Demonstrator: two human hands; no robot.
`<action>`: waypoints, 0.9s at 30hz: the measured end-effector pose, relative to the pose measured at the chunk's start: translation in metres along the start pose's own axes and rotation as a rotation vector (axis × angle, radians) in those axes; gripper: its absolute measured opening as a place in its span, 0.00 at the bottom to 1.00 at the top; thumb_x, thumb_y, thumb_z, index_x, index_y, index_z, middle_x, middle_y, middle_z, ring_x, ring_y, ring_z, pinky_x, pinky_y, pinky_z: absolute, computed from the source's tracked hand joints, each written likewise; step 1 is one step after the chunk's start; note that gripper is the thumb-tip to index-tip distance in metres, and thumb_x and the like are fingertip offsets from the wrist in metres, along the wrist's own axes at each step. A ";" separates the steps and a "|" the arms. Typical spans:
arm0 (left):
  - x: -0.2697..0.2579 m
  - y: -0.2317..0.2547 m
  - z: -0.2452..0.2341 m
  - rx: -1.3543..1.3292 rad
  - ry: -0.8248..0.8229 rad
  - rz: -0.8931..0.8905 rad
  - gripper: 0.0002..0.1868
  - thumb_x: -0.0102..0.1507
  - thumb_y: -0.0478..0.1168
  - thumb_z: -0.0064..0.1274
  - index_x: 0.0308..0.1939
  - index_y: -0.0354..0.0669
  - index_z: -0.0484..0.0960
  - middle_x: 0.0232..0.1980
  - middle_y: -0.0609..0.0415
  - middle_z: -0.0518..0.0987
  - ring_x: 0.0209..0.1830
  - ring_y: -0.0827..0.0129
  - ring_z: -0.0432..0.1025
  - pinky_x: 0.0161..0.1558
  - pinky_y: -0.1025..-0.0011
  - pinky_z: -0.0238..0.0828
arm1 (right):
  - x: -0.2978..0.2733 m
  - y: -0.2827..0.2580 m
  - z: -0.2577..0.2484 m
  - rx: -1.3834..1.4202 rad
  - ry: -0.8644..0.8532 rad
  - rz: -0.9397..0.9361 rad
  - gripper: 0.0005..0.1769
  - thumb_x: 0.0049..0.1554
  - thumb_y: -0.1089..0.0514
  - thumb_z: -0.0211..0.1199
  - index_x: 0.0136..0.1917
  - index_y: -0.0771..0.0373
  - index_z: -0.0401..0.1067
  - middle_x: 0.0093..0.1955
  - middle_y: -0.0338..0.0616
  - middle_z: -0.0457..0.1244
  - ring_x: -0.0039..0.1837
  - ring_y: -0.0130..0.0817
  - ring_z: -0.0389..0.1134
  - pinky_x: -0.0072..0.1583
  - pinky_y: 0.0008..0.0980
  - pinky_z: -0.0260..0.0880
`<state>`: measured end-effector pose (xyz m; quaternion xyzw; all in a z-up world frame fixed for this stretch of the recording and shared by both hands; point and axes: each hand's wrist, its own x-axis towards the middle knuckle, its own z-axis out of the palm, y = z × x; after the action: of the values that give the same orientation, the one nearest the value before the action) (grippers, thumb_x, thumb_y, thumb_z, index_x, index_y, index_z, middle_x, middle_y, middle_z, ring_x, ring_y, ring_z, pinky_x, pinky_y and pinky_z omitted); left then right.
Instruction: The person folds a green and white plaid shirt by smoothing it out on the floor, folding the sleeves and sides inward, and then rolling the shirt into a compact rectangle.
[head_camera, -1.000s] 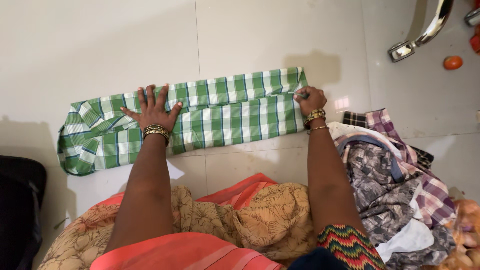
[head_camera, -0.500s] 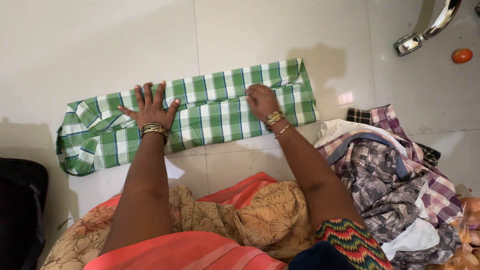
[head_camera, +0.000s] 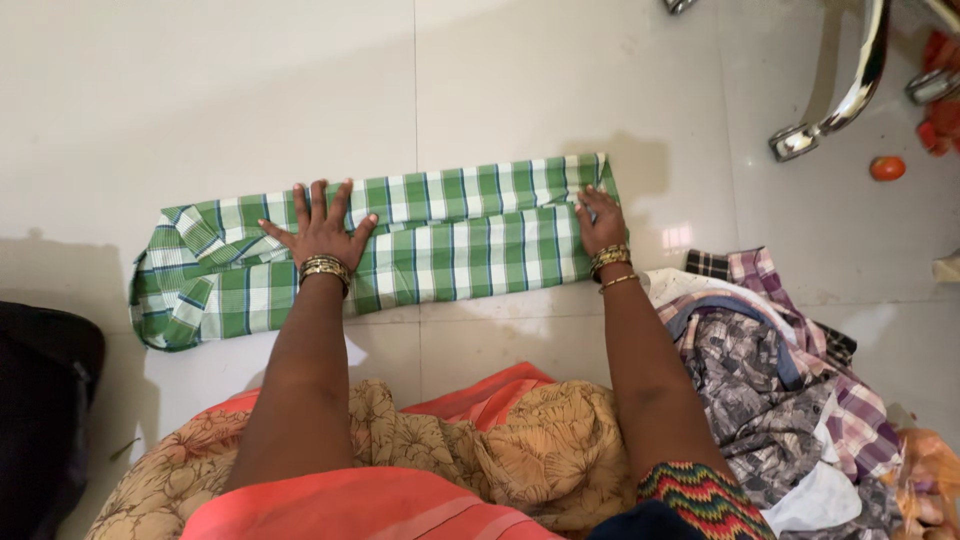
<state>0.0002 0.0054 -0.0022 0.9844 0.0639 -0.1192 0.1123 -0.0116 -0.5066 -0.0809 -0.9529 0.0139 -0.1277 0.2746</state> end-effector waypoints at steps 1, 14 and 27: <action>0.001 0.000 0.001 0.023 -0.025 -0.007 0.41 0.59 0.81 0.27 0.76 0.85 0.50 0.84 0.67 0.42 0.84 0.63 0.29 0.67 0.23 0.09 | 0.001 -0.001 0.001 -0.002 0.007 -0.011 0.16 0.62 0.52 0.63 0.61 0.55 0.79 0.70 0.49 0.66 0.74 0.53 0.62 0.75 0.45 0.57; -0.004 -0.005 -0.004 0.067 -0.033 0.014 0.41 0.61 0.80 0.22 0.77 0.85 0.46 0.84 0.67 0.38 0.84 0.62 0.28 0.67 0.23 0.11 | 0.046 -0.050 0.006 -0.148 0.092 0.702 0.18 0.44 0.46 0.81 0.45 0.53 0.79 0.60 0.46 0.64 0.62 0.49 0.63 0.62 0.53 0.66; -0.009 -0.006 -0.014 0.082 -0.074 0.014 0.41 0.62 0.79 0.18 0.78 0.84 0.40 0.84 0.68 0.35 0.83 0.63 0.26 0.67 0.22 0.11 | 0.061 -0.058 -0.005 -0.214 -0.097 0.844 0.13 0.48 0.42 0.76 0.43 0.46 0.79 0.54 0.37 0.69 0.68 0.51 0.56 0.65 0.57 0.57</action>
<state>-0.0062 0.0140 0.0125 0.9835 0.0479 -0.1575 0.0751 0.0436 -0.4662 -0.0320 -0.8917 0.4024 0.0430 0.2025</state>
